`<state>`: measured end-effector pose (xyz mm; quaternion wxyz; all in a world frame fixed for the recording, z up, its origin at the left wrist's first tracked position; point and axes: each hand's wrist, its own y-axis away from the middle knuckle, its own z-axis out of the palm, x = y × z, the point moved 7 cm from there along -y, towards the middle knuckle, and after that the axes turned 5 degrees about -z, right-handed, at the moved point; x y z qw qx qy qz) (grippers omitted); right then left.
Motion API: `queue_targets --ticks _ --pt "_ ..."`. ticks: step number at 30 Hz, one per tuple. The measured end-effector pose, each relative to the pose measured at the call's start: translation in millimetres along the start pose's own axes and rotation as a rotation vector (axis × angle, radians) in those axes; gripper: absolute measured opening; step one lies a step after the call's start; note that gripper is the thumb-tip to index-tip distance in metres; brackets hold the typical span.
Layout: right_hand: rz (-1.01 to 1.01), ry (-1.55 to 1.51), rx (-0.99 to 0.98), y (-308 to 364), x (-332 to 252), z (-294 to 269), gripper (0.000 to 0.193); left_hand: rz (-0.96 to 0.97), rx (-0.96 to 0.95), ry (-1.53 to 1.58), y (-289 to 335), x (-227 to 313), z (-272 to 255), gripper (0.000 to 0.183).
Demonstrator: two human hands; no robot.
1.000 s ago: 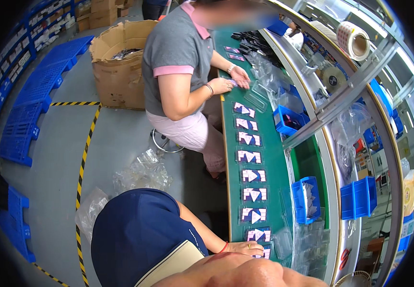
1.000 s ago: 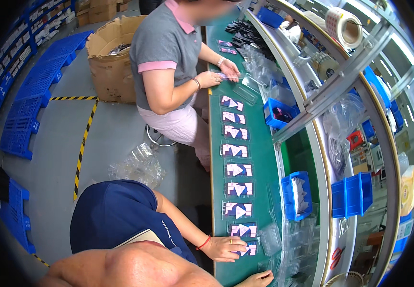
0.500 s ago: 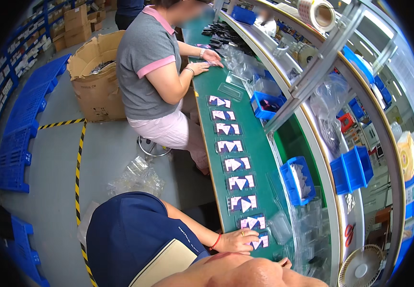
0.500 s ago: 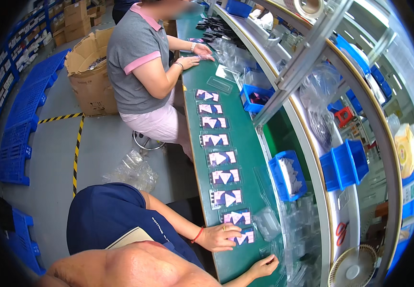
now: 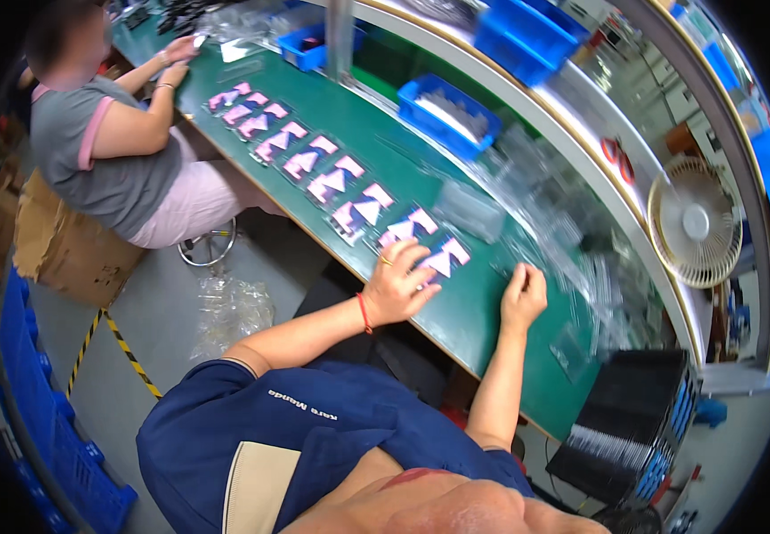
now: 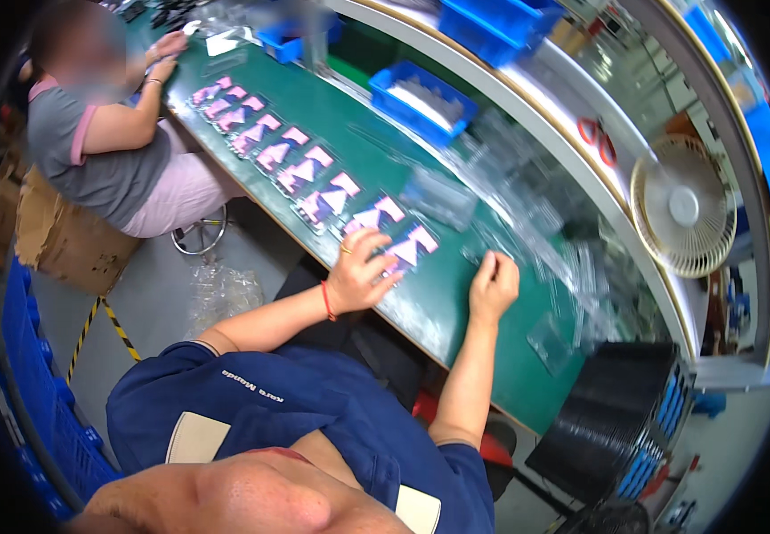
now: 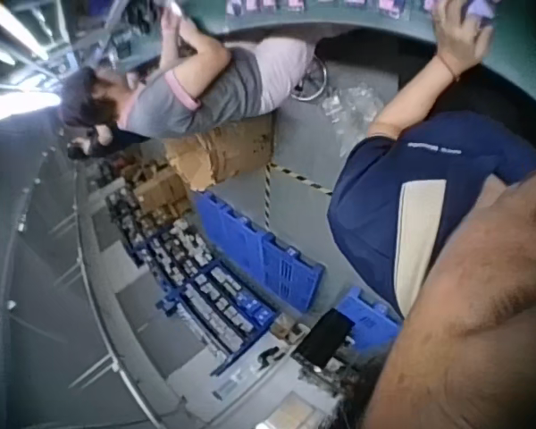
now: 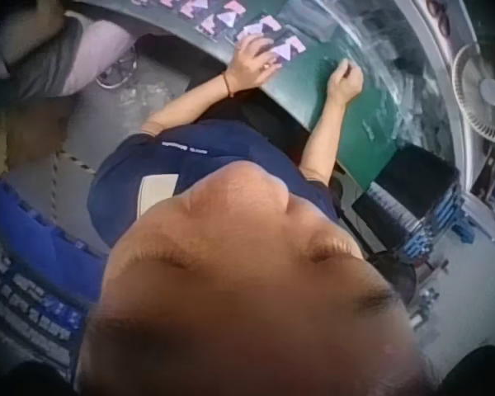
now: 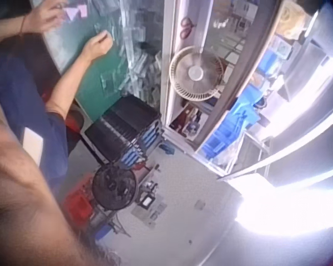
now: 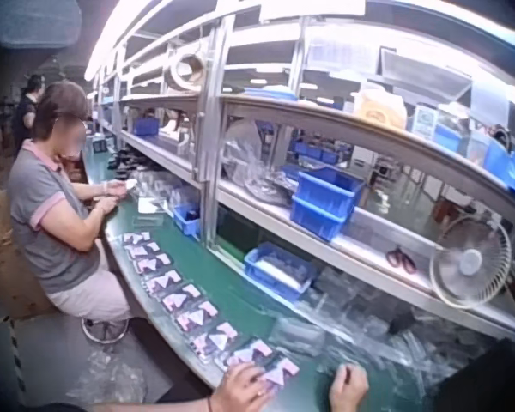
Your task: Manually assembling small electronic parts and placing them into clear plastic trays.
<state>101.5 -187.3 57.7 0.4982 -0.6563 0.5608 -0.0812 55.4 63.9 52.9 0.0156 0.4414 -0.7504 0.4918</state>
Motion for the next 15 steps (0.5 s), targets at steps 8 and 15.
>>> queue_targets --ticks 8,15 --pt "0.069 -0.07 0.011 3.1 -16.2 -19.7 0.01 -0.11 -0.241 -0.258 -1.6 34.2 35.0 0.057" --pt "0.041 -0.129 0.017 1.7 -33.4 -25.5 0.009 -0.239 -0.344 -0.366 0.0 14.8 55.5 0.05"
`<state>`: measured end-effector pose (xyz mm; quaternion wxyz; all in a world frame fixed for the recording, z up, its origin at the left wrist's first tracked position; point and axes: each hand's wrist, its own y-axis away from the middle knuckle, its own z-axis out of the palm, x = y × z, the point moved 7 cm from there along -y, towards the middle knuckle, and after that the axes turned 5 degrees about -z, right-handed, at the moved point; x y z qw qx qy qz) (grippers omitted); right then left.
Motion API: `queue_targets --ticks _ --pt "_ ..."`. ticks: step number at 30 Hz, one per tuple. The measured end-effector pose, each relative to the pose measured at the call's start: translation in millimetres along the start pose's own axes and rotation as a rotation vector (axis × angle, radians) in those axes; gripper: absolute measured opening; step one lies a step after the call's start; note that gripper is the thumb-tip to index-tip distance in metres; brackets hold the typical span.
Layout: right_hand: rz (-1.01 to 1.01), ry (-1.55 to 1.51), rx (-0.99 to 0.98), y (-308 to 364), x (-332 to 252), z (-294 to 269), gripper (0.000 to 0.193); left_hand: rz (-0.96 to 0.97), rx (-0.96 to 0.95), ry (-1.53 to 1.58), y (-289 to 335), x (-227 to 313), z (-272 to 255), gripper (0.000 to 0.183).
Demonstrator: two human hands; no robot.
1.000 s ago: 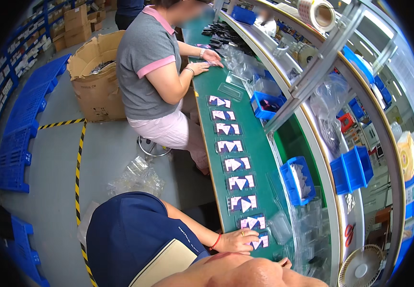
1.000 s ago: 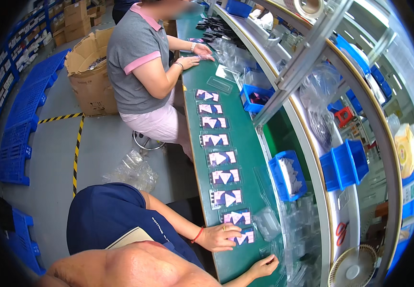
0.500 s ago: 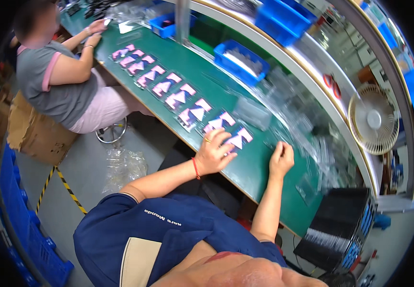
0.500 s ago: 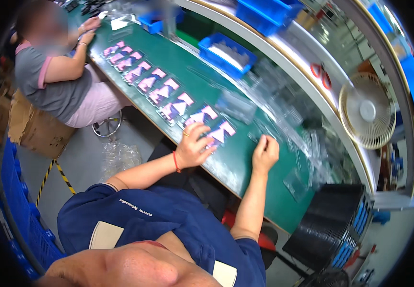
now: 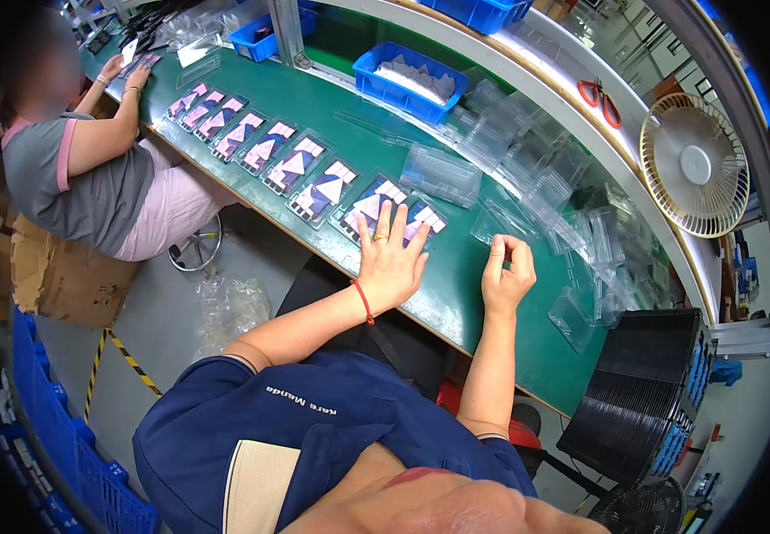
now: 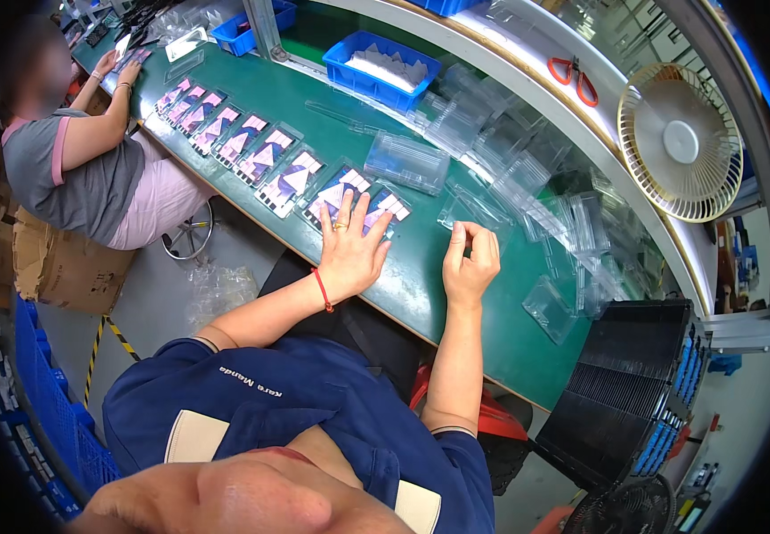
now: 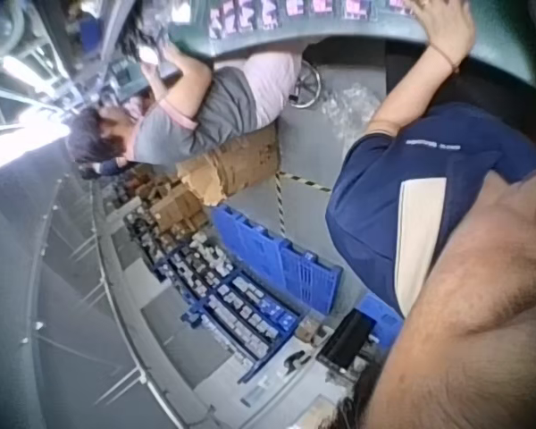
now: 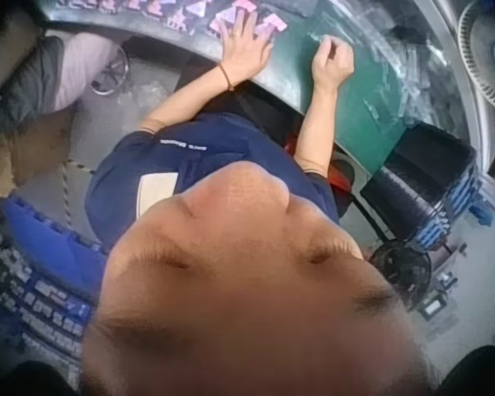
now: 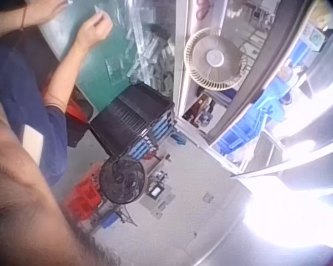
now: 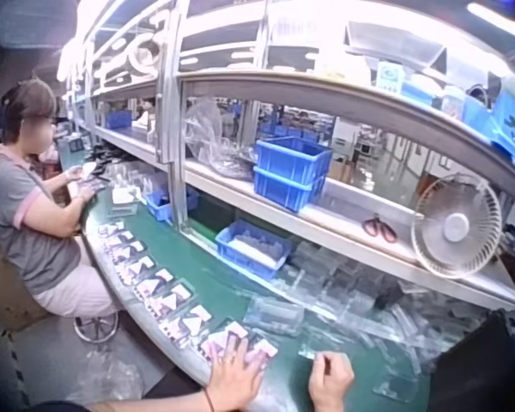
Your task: Manually assembling small electronic parts and placing them into clear plastic trays.
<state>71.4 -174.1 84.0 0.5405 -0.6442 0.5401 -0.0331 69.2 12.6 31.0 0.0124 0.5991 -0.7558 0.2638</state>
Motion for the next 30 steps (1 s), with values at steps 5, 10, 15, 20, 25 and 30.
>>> queue_targets --ticks 5,10,15,20,25,30 --pt "-0.002 -0.01 -0.017 -0.5 0.9 3.8 0.01 -0.009 -0.003 0.003 -0.6 -5.2 -1.6 0.046" --pt "0.019 -0.01 -0.027 3.0 7.3 7.8 0.01 -0.046 -0.005 -0.009 -1.5 -17.8 -2.8 0.044" --pt "0.021 0.014 -0.03 4.6 9.6 6.5 0.009 -0.057 0.011 -0.036 -6.5 -34.6 -4.7 0.044" --pt "-0.042 0.086 0.025 0.3 5.7 -4.2 0.005 -0.049 0.054 -0.156 -21.5 -61.2 -11.3 0.04" --pt "-0.036 0.201 0.067 23.6 12.4 -37.4 0.009 -0.112 -0.001 -0.265 -30.5 -106.1 -10.1 0.043" --pt "-0.034 0.607 0.098 53.1 37.0 -117.9 0.009 -0.14 -0.029 -0.257 -43.0 -124.9 -5.6 0.044"
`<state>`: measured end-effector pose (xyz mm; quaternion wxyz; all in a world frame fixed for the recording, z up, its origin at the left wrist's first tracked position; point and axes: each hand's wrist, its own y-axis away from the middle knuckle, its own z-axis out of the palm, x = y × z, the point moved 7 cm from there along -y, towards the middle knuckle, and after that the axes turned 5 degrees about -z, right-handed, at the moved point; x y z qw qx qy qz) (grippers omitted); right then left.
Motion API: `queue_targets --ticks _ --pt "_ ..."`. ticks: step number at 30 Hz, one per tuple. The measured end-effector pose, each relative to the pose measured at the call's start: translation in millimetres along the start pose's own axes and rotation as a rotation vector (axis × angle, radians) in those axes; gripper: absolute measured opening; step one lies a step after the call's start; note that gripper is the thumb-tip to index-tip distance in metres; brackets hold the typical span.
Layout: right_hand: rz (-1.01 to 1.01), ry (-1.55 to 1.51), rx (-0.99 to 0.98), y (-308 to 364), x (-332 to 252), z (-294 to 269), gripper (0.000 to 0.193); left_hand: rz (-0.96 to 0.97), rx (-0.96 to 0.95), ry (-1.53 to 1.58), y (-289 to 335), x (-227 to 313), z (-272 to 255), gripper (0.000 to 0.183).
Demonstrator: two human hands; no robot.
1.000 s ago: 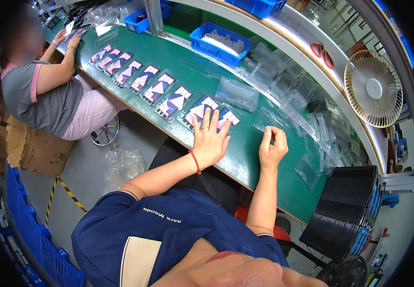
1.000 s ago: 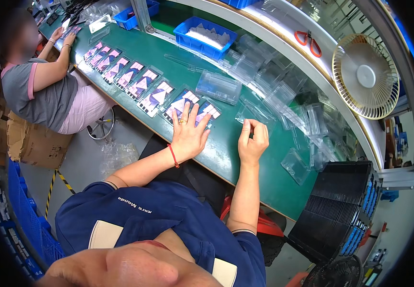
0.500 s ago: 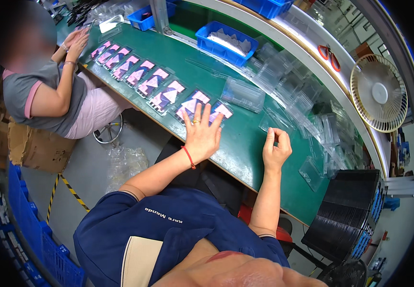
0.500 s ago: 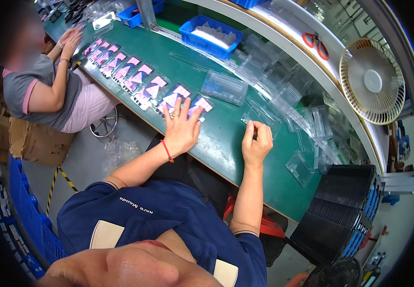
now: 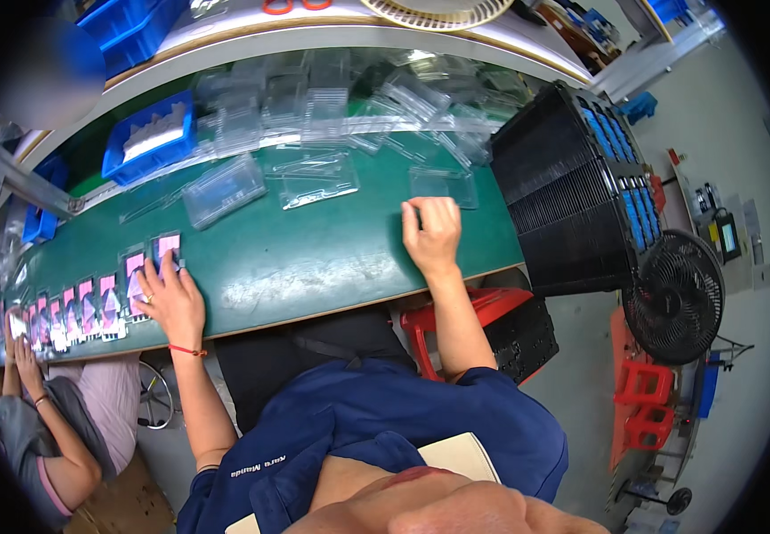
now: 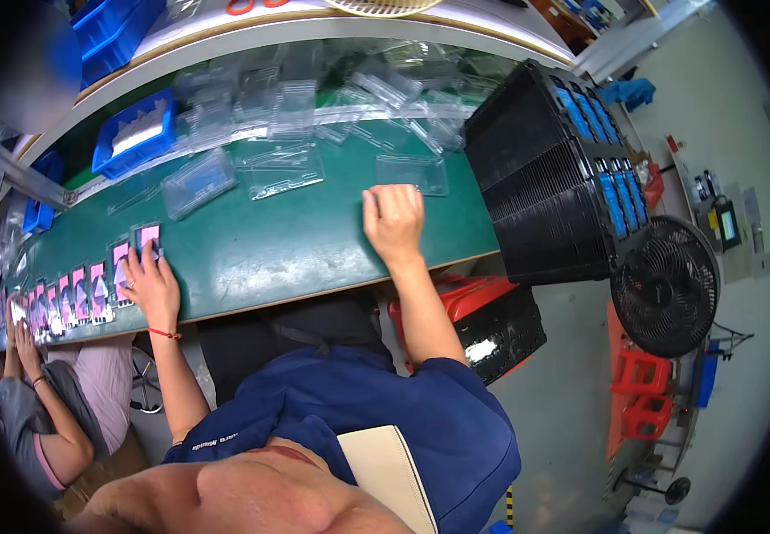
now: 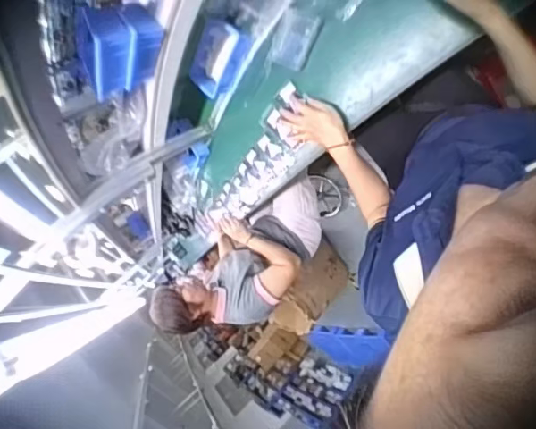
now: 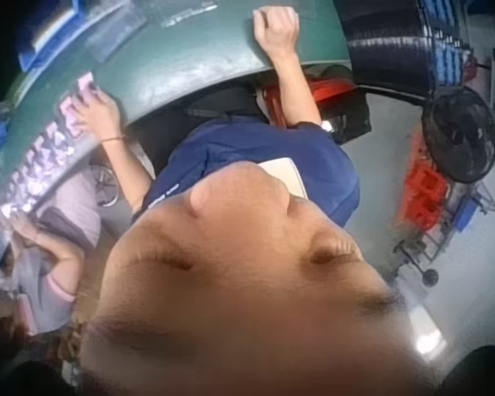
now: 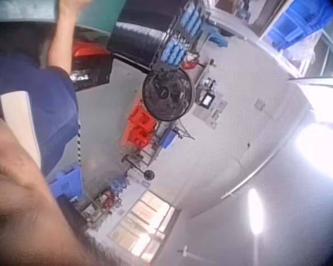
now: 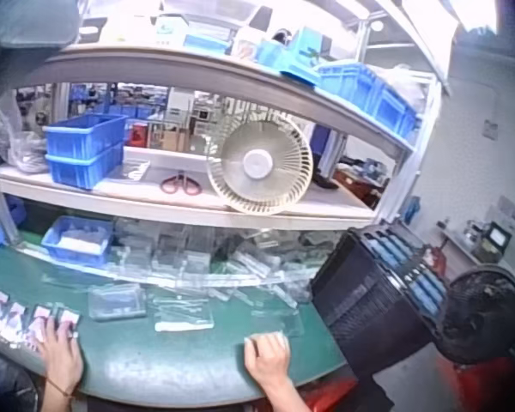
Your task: Manually assembling small electronic parts and placing them into clear plastic trays.
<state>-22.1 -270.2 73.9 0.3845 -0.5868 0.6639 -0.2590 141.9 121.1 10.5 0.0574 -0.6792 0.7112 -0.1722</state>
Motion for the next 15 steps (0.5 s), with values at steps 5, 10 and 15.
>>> queue_targets --ticks 5,10,15 --pt "0.174 0.156 -0.207 16.9 53.5 -26.4 0.019 -0.008 -0.032 0.001 -9.4 -5.1 6.1 0.045" --pt "-0.012 0.051 -0.248 19.7 52.9 -13.1 0.015 0.016 0.207 0.056 -1.7 -6.1 -3.4 0.054" --pt "0.125 -0.426 -0.213 -5.4 14.7 -32.0 0.008 0.287 0.261 0.543 19.3 62.5 -56.2 0.038"
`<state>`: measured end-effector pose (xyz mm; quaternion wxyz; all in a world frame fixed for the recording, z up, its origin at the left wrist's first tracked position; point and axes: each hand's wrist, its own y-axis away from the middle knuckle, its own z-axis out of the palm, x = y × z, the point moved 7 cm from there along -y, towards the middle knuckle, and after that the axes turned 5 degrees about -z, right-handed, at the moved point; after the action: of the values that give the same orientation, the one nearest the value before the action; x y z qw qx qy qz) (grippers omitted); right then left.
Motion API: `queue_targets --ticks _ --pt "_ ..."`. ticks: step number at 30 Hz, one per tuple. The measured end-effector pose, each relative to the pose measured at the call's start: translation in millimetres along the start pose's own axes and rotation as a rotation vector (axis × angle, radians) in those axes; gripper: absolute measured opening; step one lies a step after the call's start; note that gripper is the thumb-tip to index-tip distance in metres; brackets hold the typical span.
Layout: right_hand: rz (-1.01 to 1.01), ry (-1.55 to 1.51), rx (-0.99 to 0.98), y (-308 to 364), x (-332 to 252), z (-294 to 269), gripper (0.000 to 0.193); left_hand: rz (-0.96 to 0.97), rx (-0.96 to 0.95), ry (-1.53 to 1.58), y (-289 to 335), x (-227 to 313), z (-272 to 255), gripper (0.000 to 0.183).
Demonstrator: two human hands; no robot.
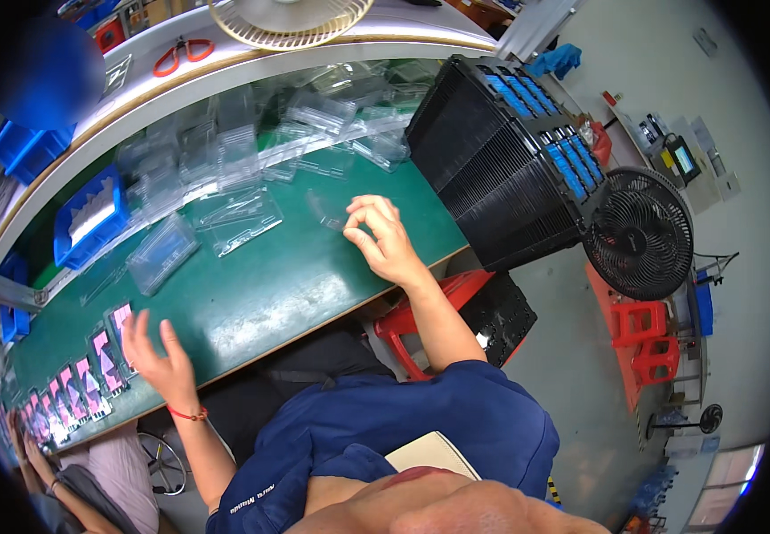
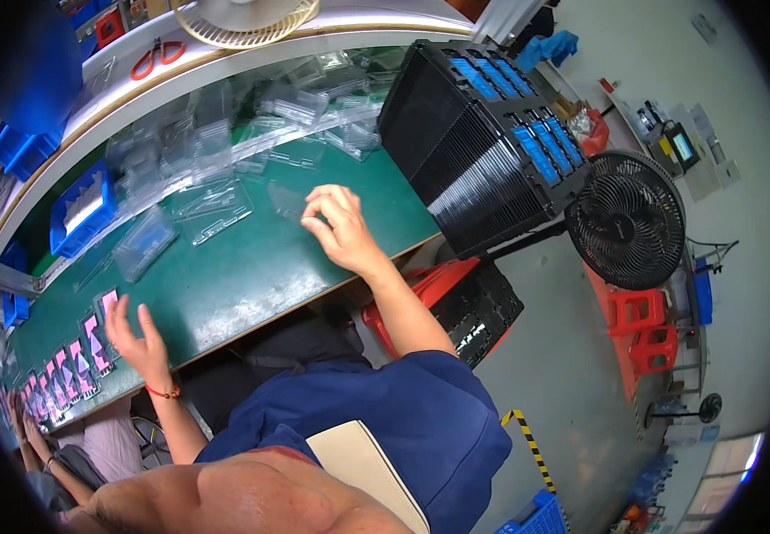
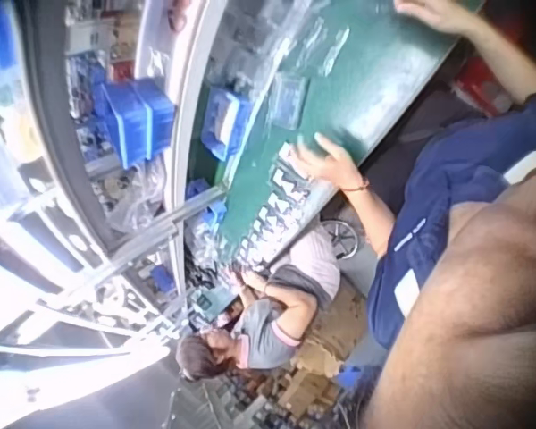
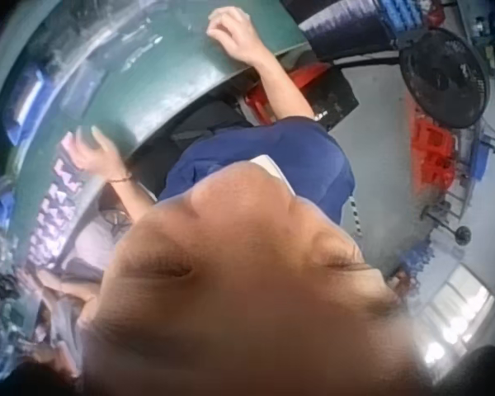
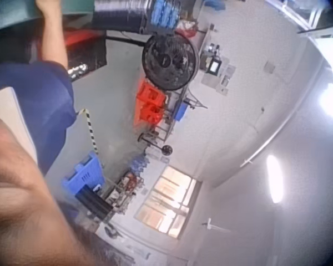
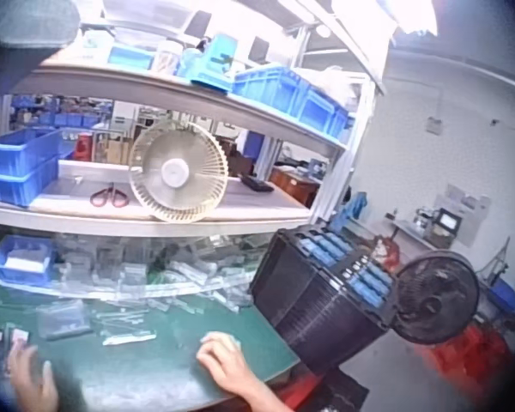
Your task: Manually assembling small electronic parts and placing them into clear plastic trays.
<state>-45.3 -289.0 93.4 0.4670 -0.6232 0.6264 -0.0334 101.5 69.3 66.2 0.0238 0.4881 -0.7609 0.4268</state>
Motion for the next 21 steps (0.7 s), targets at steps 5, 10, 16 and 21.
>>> queue_targets --ticks 5,10,16,21 --pt "0.486 -1.464 -0.062 6.5 -16.2 42.6 0.014 -0.41 -0.818 1.052 25.2 91.0 85.8 0.029" --pt "0.81 -1.679 -0.04 32.1 5.8 79.4 0.02 -0.655 -1.105 1.539 45.5 123.6 130.5 0.018" --pt "0.629 -0.868 -0.027 30.5 6.3 58.0 0.081 -0.795 -1.088 1.628 42.5 140.9 147.0 0.013" --pt "0.643 -0.592 -0.097 26.2 12.8 51.5 0.094 -0.796 -1.169 1.684 47.7 161.7 170.9 0.013"
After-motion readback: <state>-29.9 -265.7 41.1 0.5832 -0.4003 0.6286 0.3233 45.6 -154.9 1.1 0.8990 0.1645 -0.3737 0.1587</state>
